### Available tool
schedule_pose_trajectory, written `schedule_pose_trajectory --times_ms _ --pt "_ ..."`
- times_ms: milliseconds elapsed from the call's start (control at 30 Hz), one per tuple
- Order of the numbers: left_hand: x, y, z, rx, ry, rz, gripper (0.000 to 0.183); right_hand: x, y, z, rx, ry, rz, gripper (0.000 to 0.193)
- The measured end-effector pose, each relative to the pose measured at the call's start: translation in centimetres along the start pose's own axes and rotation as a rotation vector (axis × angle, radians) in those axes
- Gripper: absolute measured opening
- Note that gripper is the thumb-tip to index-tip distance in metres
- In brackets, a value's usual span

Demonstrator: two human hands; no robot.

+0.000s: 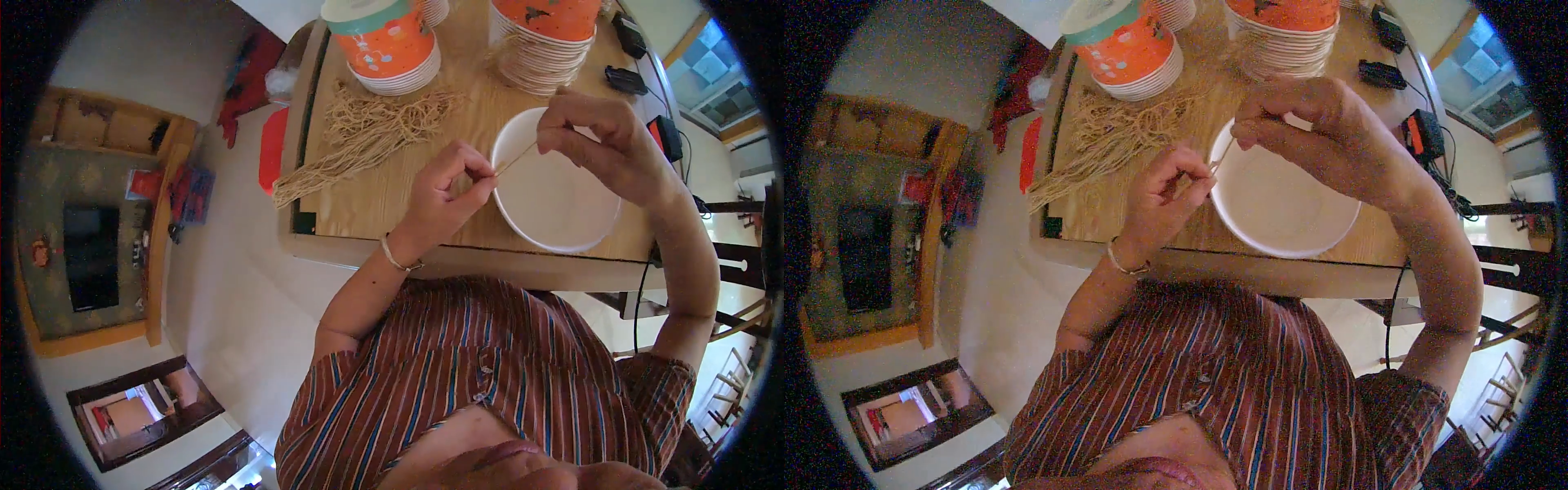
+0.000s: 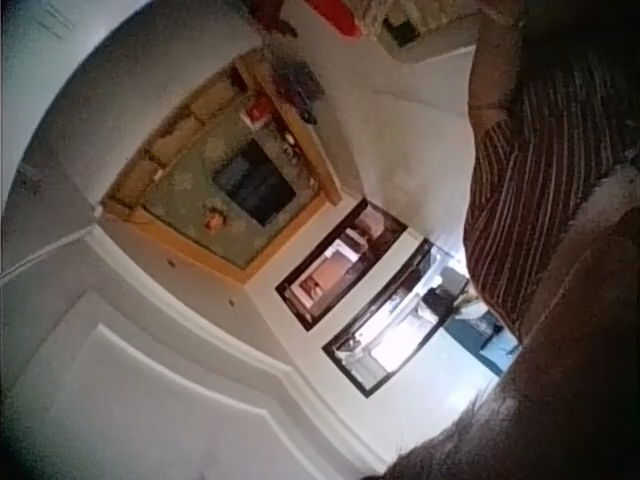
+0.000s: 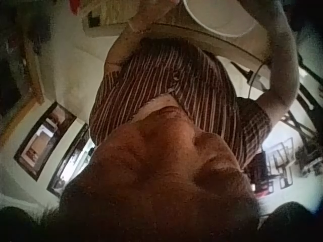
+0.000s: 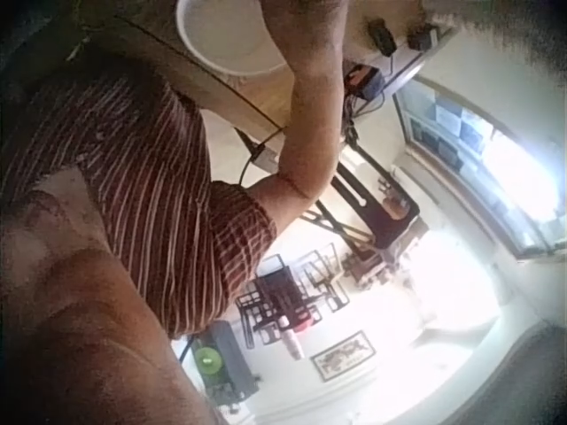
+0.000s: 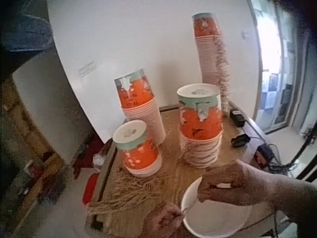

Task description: Threading and tying twine handles onto paper holiday buckets.

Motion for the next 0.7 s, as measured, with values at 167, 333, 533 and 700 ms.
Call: schedule_pose_trajectory --times_ms 167,333,533,700 --pt "1.3 0.5 0.1 0.032 0.011 0.138 0.013 2.9 0.2 0.1 -0.055 0.204 0.139 0.02" --pt "1.9 -0.1 0.3 0.139 0.091 0.197 0.017 4.7 -0.7 -0.1 -0.087 0.374 0.128 0.017" --pt "-0.3 -0.7 -0.5 0.208 -0.125 0.014 0.012 8.7 -3.9 -0.4 0.045 0.357 0.077 0.012" --pt "-1.3 -0.7 -0.8 0.211 -0.268 -0.042 0.01 11.4 -3.6 -1.3 0.149 0.528 0.035 0.018"
Point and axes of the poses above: each hand's wrist, its own z-axis towards the middle knuckle, its own y-axis out of the palm, x = y × z, the point moved 10 cm from there along z, towards the middle knuckle, and after that the axes turned 2 degrees about -y, right-handed, at the moved point
